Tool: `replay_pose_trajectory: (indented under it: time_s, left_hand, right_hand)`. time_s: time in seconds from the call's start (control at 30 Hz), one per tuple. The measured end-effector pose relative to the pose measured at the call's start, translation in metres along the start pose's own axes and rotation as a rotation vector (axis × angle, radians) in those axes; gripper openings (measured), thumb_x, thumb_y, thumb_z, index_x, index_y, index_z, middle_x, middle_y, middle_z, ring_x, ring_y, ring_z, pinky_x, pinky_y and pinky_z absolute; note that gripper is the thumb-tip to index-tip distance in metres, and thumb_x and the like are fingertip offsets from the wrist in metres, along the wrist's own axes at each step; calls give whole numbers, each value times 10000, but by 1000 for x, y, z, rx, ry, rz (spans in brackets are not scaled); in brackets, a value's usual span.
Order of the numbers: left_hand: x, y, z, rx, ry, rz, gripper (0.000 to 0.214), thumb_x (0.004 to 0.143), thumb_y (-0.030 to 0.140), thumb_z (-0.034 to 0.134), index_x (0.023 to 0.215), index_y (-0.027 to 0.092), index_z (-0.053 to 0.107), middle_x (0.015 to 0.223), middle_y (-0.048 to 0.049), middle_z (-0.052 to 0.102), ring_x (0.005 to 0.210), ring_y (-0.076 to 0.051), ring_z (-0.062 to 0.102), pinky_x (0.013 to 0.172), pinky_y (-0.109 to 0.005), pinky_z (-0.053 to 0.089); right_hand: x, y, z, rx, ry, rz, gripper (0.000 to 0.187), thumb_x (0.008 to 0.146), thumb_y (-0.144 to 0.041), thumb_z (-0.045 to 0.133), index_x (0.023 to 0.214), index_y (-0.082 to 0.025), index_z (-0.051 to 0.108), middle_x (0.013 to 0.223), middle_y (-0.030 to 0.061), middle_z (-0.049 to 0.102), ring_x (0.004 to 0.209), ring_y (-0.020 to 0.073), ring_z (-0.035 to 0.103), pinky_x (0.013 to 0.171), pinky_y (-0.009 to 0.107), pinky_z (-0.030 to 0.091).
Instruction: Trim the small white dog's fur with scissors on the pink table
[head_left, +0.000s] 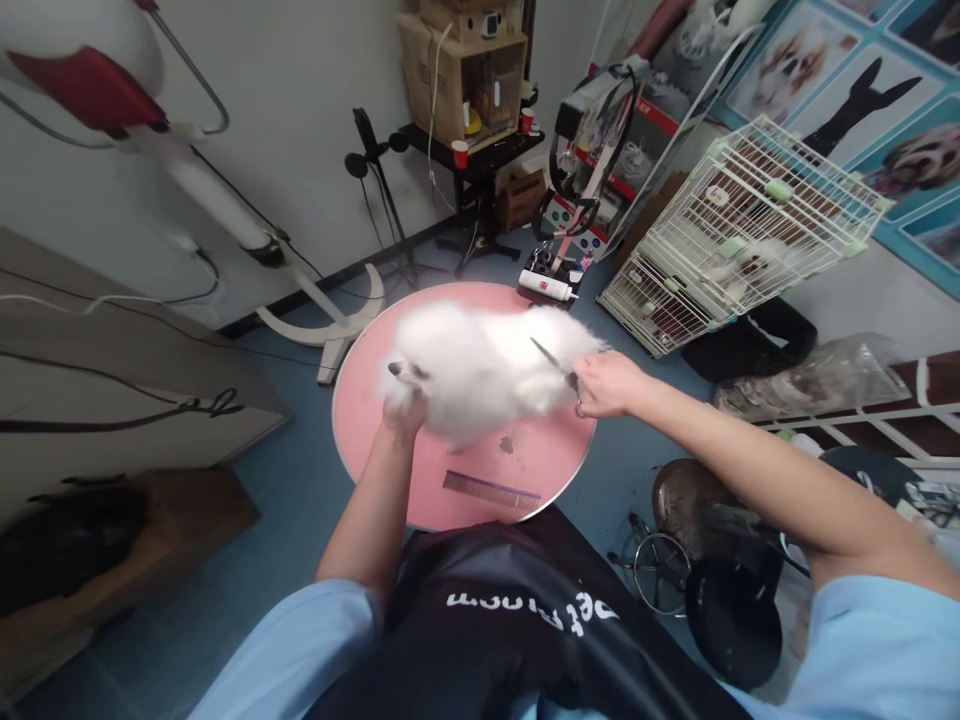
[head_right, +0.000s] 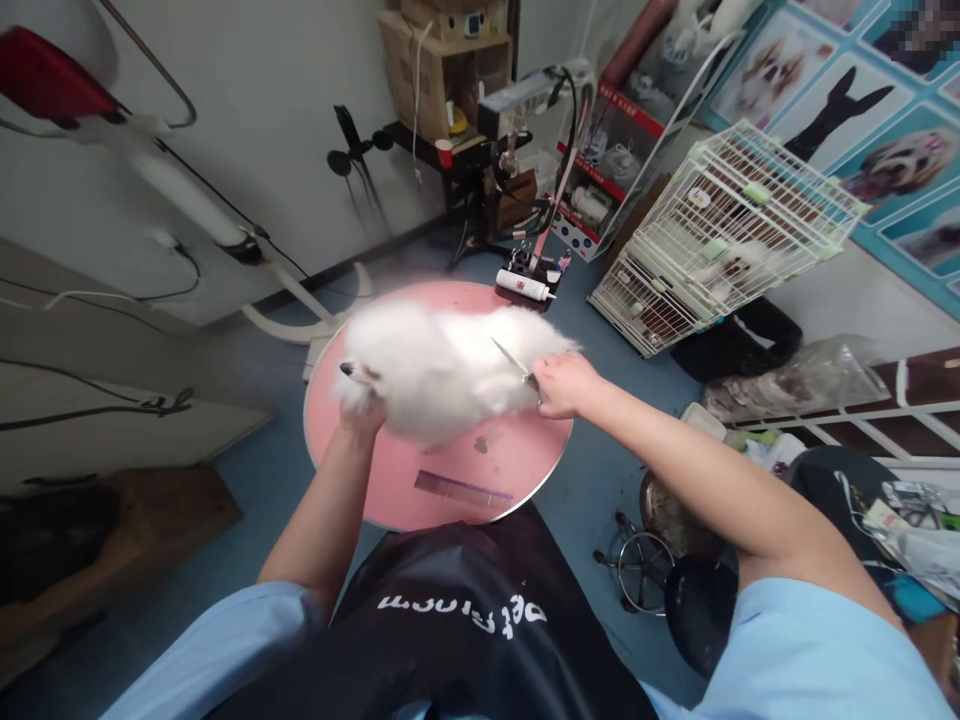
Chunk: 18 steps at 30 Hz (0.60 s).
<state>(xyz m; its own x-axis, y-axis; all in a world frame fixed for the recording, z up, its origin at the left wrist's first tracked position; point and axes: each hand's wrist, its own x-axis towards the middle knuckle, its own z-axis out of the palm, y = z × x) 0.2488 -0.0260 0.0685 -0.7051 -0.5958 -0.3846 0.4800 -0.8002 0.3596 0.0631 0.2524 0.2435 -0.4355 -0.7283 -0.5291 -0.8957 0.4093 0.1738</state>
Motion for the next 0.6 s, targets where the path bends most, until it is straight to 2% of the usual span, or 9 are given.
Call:
replay_pose_trajectory:
  time_s: [0.13,0.27,0.37,0.43,0.5,0.6]
  left_hand:
    - [-6,0,2,-139,38,20,401,1062,163,350,701,157,526,596,21,565,507,-34,509,499,-59,420]
    - [-3,3,9,-112,-13,-13,407,1079,174,344,721,157,537,604,31,584,483,-15,494,490,-37,397]
    - [6,6,16,-57,-78,8,392,1092,264,364,797,167,603,658,32,627,529,-12,549,504,-55,402]
    - [11,8,19,20,-118,18,413,1099,266,321,881,174,659,718,22,670,640,-35,623,574,-97,449]
    - [14,9,21,105,-135,-5,469,1100,231,243,976,158,689,799,-3,711,786,-74,673,705,-160,507]
    - [18,12,20,183,-73,-56,443,1071,225,277,942,153,694,802,-33,725,844,-130,688,837,-252,540]
  right_hand:
    - [-11,-12,7,10,-42,81,347,880,-157,519,1226,-161,539,1165,167,697,990,289,694,770,347,496]
    - [-13,-28,16,66,14,107,334,893,-279,563,1204,-156,553,1177,196,687,1015,323,683,825,387,506]
    - [-9,-42,21,110,25,127,373,874,-218,566,1239,-147,536,1218,213,668,1059,340,674,864,403,502]
    - [-8,-48,22,169,16,179,382,888,-145,501,1269,-160,508,1222,196,673,1051,320,682,847,386,504]
    - [-9,-53,24,203,29,214,344,904,-175,498,1247,-157,511,1199,196,677,1045,324,681,861,396,504]
    - [-9,-63,27,205,70,221,328,893,-248,559,1199,-134,532,1191,219,656,1061,361,663,902,437,493]
